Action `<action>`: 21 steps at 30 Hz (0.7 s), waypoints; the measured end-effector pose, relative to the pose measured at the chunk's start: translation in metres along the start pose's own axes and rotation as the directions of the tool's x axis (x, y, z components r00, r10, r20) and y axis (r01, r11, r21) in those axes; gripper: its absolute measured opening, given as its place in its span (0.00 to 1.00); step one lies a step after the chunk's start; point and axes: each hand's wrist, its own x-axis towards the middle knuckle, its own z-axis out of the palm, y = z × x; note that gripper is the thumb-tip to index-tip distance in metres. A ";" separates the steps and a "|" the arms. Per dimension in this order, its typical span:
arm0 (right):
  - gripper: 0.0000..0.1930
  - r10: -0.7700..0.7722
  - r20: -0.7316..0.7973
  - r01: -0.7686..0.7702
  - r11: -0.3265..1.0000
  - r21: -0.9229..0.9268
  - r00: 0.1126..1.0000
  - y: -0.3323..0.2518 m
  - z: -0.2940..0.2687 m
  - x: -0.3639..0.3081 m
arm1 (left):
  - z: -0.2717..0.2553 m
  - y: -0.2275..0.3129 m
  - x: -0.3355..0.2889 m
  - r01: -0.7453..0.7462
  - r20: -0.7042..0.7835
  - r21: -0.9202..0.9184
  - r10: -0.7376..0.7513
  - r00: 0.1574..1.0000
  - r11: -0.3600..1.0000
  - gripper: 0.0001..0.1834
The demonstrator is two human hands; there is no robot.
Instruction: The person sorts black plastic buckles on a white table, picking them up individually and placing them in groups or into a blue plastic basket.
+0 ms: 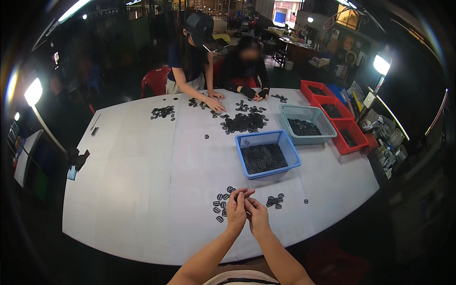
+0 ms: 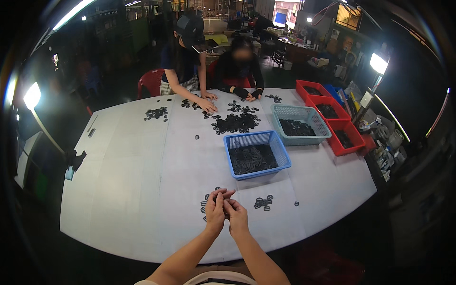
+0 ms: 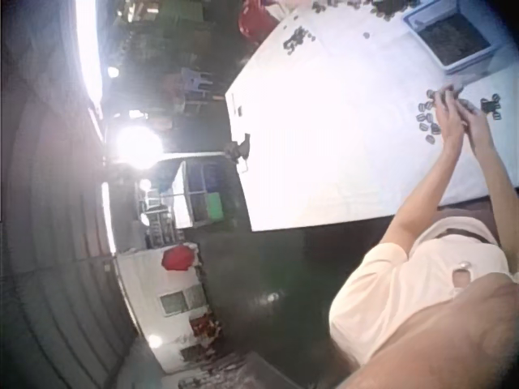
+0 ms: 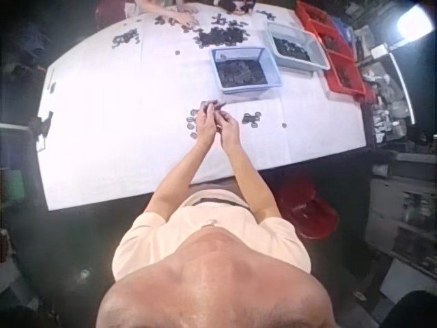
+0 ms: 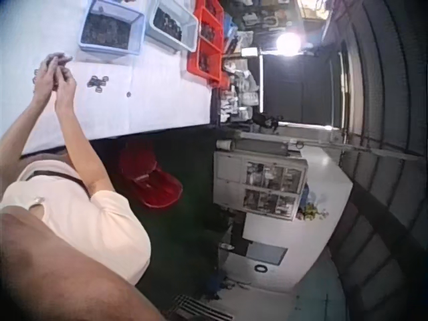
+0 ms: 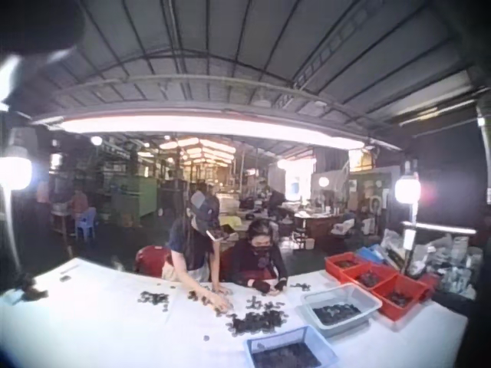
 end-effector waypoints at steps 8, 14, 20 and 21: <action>0.05 0.058 0.047 -0.058 0.998 0.004 0.997 0.003 -0.019 -0.007 | -0.001 0.003 -0.018 -0.007 0.054 0.101 0.001 0.999 0.995 0.17; 0.07 -0.022 0.121 0.043 0.983 -0.178 0.992 -0.017 -0.040 0.012 | 0.038 -0.009 -0.001 0.095 -0.175 0.107 -0.075 0.982 0.990 0.14; 0.05 0.088 0.123 -0.059 0.973 -0.221 0.988 -0.044 -0.086 0.052 | 0.060 -0.053 0.025 0.055 -0.109 0.174 -0.036 0.993 0.983 0.23; 0.05 0.085 0.128 -0.052 0.969 -0.243 0.988 -0.051 -0.089 0.064 | 0.059 -0.059 0.034 -0.010 -0.080 0.246 0.031 0.996 0.969 0.24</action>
